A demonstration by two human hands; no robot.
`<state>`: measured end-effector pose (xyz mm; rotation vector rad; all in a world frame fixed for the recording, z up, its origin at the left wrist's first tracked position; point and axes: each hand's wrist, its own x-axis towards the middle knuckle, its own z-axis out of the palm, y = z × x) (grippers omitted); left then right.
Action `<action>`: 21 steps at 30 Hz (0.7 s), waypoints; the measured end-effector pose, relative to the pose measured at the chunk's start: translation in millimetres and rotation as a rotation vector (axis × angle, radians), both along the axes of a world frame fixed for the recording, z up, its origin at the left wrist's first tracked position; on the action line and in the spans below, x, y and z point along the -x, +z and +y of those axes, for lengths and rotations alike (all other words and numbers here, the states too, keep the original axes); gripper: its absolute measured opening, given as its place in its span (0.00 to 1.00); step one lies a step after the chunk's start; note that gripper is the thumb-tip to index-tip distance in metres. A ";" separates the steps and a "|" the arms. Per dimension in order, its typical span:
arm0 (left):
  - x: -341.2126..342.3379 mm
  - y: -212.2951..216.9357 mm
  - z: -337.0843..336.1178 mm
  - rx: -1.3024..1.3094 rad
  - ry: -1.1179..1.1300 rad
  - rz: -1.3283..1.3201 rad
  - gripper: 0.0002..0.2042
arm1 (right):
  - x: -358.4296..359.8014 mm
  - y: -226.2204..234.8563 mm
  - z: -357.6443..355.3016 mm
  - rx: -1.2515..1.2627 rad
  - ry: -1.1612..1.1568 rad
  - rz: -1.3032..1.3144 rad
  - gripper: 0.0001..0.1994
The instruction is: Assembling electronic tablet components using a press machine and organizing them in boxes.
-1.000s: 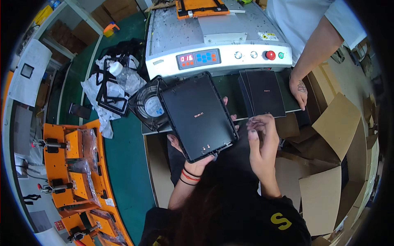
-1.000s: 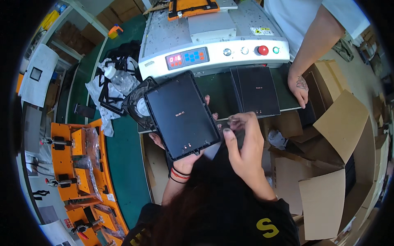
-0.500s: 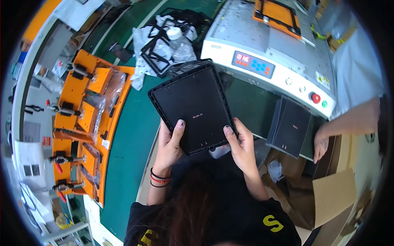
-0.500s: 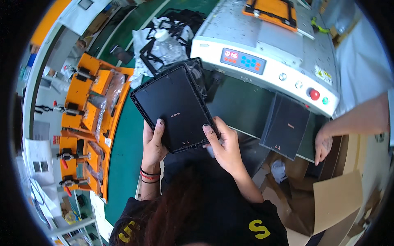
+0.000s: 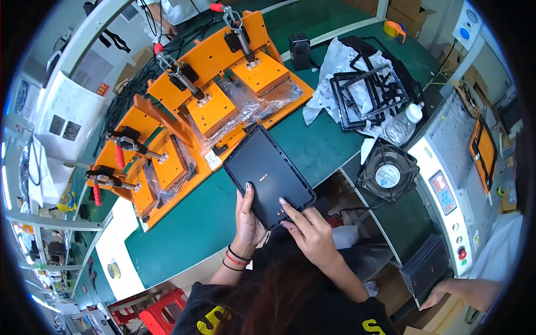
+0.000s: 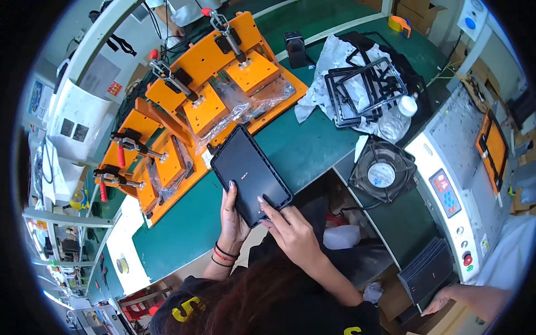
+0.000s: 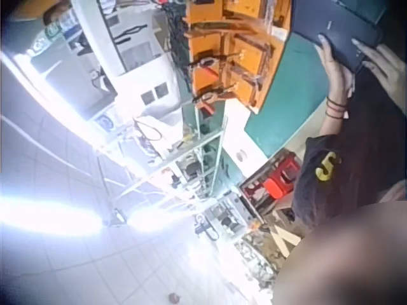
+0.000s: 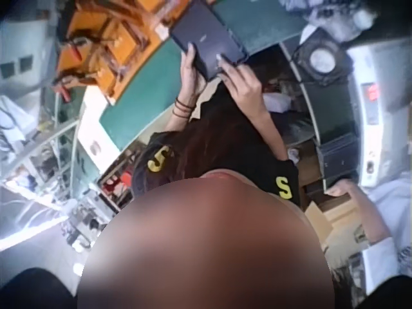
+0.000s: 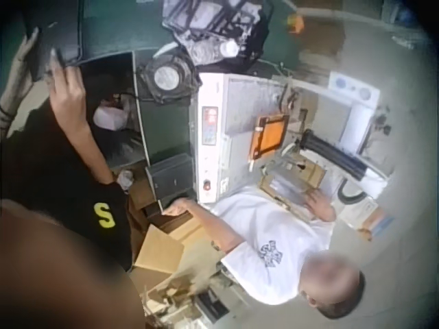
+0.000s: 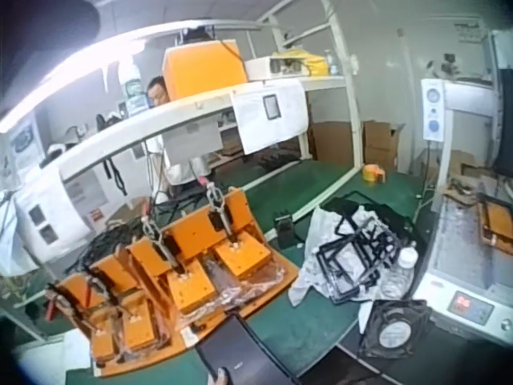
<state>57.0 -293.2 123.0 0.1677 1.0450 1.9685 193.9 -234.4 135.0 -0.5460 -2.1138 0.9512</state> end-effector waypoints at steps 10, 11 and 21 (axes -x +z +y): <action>60.1 -10.8 84.6 0.025 -0.121 0.810 0.24 | 19.4 -1.3 63.0 0.439 -0.315 0.271 0.14; 70.9 -14.7 88.2 0.283 -0.165 1.336 0.21 | 24.7 -3.9 71.3 0.457 -0.327 0.311 0.13; 110.2 -61.5 165.2 0.689 -0.071 2.209 0.17 | 34.4 -13.1 89.4 0.581 -0.364 0.282 0.12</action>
